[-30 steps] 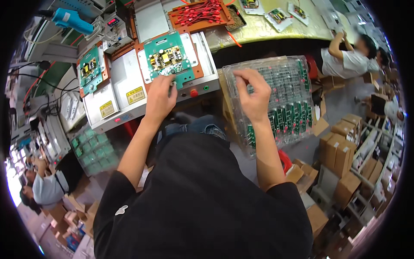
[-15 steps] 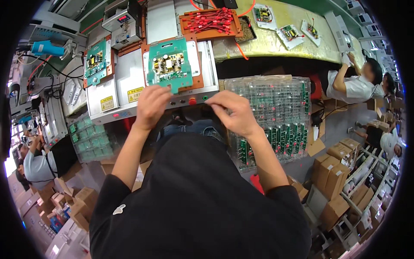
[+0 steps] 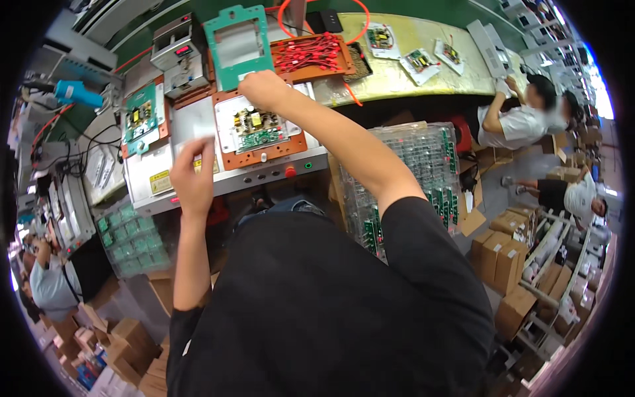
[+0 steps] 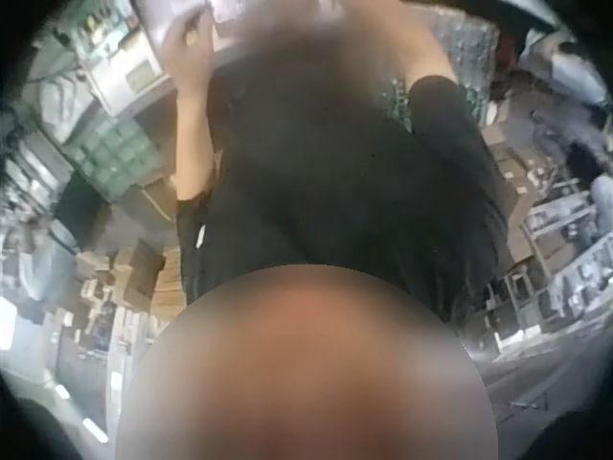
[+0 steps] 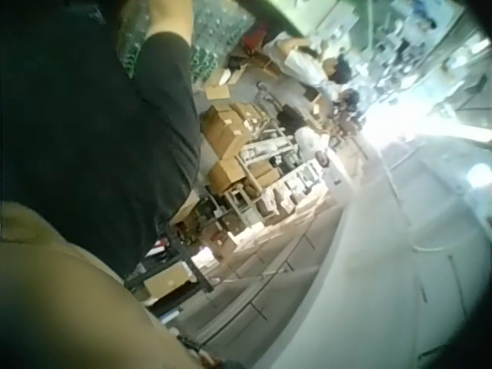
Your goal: Assembling electronic components and circuit boards into housings and placing them into testing fixtures.
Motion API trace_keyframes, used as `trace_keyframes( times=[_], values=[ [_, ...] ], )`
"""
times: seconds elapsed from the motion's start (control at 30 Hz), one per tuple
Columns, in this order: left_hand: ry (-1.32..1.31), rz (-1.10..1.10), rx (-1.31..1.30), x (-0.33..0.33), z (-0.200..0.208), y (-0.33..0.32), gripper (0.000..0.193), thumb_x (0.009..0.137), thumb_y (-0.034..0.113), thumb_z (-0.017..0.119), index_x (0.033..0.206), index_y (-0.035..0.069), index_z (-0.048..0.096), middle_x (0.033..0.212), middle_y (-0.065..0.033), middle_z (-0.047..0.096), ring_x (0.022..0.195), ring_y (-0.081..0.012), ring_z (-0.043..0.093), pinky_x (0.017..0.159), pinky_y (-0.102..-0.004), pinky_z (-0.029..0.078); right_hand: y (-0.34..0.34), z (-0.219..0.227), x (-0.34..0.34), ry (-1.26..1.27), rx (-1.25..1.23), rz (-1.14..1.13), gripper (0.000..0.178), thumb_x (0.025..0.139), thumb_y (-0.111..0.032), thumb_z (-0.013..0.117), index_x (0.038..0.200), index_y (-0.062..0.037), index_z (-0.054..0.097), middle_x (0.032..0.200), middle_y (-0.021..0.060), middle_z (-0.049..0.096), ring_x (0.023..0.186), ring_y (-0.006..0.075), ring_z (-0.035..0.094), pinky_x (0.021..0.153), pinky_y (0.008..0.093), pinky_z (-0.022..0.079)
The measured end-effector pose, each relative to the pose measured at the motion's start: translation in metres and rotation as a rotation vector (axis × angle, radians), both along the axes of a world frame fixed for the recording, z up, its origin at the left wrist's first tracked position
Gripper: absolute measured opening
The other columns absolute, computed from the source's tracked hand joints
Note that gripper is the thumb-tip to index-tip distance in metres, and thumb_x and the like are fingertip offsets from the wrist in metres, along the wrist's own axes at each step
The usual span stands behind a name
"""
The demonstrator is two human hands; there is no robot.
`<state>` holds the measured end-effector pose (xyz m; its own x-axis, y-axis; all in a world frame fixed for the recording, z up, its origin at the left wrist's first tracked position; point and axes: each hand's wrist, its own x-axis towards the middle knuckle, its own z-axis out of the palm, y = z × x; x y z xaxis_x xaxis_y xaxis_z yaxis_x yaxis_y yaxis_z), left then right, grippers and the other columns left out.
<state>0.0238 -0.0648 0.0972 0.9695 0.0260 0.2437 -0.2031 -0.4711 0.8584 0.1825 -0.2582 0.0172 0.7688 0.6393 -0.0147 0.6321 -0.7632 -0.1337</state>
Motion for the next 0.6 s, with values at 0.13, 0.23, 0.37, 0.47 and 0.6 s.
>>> trace_keyframes(
  times=[0.13, 0.23, 0.37, 0.47, 0.6],
  values=[
    [0.507, 0.032, -0.33, -0.057, -0.039, 0.017, 0.031, 0.092, 0.009, 0.066, 0.119, -0.004, 0.058, 0.111, -0.0084, 0.066, 0.1, -0.0161, 0.062, 0.087, -0.0297, 0.05, 0.0, 0.06, -0.037, -0.221, 0.253, 0.04, 0.011, 0.074, -0.006, 0.065, 0.084, -0.0025, 0.066, 0.084, 0.0134, 0.063, 0.079, 0.0325, 0.067, 0.067, 0.0425, 0.055],
    [0.505, 0.013, -0.816, -0.064, -0.041, 0.009, 0.043, 0.094, 0.013, 0.065, 0.129, -0.004, 0.049, 0.122, -0.0107, 0.059, 0.105, -0.0197, 0.061, 0.089, -0.0335, 0.051, 0.007, 0.098, -0.076, -0.229, 0.337, -0.053, 0.014, 0.072, -0.007, 0.067, 0.085, -0.0036, 0.063, 0.084, 0.0111, 0.06, 0.078, 0.0299, 0.065, 0.065, 0.0405, 0.054],
    [0.415, 0.18, -1.086, -0.06, -0.033, 0.01, 0.038, 0.097, 0.014, 0.061, 0.128, -0.001, 0.048, 0.118, -0.0108, 0.062, 0.099, -0.0181, 0.065, 0.08, -0.032, 0.056, -0.009, 0.083, -0.068, -0.011, 0.659, -0.126, 0.018, 0.08, -0.014, 0.068, 0.096, -0.0076, 0.07, 0.079, 0.0103, 0.062, 0.079, 0.0293, 0.065, 0.065, 0.0406, 0.054],
    [0.379, 0.181, -1.11, -0.068, -0.025, 0.013, 0.037, 0.098, 0.014, 0.059, 0.129, -0.002, 0.047, 0.12, -0.0109, 0.062, 0.098, -0.018, 0.066, 0.076, -0.0302, 0.057, -0.06, 0.036, 0.015, -0.297, 0.648, -0.179, 0.018, 0.083, -0.018, 0.068, 0.097, -0.0076, 0.072, 0.08, 0.011, 0.063, 0.083, 0.0311, 0.063, 0.076, 0.0418, 0.052],
    [0.378, 0.177, -1.086, -0.072, -0.03, 0.016, 0.04, 0.096, 0.012, 0.061, 0.13, -0.003, 0.046, 0.121, -0.0123, 0.061, 0.103, -0.0189, 0.064, 0.083, -0.032, 0.056, -0.075, -0.032, 0.064, -0.322, 0.419, -0.108, 0.015, 0.084, -0.018, 0.066, 0.092, -0.0063, 0.072, 0.082, 0.012, 0.066, 0.088, 0.0319, 0.063, 0.08, 0.0431, 0.05]
  ],
)
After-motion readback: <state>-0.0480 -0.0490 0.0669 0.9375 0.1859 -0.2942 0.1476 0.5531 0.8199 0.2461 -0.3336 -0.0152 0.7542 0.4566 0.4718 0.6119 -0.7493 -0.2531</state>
